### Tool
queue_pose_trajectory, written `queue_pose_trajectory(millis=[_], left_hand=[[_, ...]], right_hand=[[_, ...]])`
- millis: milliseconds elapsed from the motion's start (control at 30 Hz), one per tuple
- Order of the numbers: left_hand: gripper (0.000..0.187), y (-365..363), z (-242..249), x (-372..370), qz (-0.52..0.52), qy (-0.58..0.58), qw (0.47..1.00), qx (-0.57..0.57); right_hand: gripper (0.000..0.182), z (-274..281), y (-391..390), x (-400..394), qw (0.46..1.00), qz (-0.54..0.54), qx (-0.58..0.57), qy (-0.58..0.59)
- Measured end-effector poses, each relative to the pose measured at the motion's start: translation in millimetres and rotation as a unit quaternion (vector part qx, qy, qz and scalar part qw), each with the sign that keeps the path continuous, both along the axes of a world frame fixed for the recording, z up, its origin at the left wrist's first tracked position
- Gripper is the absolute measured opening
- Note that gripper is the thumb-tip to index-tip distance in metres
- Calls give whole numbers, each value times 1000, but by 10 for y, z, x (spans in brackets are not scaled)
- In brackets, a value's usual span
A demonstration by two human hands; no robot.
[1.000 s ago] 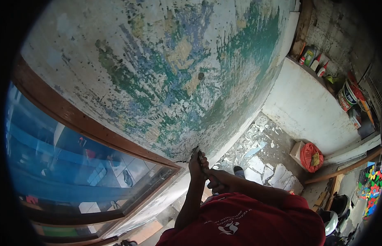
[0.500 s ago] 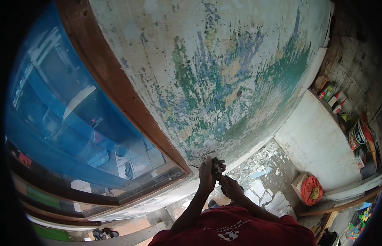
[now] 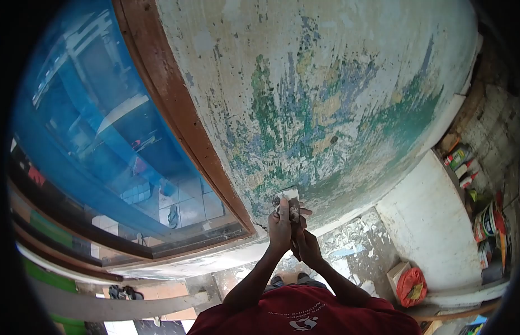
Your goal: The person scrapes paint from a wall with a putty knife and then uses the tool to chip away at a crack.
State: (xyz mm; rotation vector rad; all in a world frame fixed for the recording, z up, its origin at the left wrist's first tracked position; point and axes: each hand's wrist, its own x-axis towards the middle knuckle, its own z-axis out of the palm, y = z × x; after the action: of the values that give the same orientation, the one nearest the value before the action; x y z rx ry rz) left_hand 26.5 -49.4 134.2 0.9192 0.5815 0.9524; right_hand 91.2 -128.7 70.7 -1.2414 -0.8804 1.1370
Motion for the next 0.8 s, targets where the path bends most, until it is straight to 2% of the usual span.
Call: queue_pose_trajectory(millis=[100,133,233,267,333,400,500,600,700,733,800], left_hand=[[46,-20,97,94,36,-2,999,-5],[45,-17,109,101,44,4,999,0],[45,-45,68,136,54,1,998,-12],[46,-44,54,146,57,-3,998,-18],[47,-32,150,142,63,13,998,-15],[48,-44,139,124,61,17,998,-23],[49,-69,95,137,68,19,997,-40],[50,-58,133,149,75,45,996,-8],[50,-36,220,161,70,22,997,-10],[50,-40,205,161,74,30,997,-10],[51,-71,120,136,72,60,996,3]], right_hand=[[35,234,-14,67,997,-12,-1,-82],[43,161,21,67,994,-22,24,-103],[34,120,6,153,977,-9,17,-211],[34,38,23,161,979,-4,-1,-205],[39,-16,86,124,962,-30,95,-253],[42,48,35,69,995,-14,27,-90],[40,39,-16,85,995,6,40,-95],[40,12,42,94,988,-27,79,-131],[41,-59,129,162,969,-13,130,-211],[42,92,77,145,986,-1,75,-150],[42,1,39,79,981,-36,87,-170]])
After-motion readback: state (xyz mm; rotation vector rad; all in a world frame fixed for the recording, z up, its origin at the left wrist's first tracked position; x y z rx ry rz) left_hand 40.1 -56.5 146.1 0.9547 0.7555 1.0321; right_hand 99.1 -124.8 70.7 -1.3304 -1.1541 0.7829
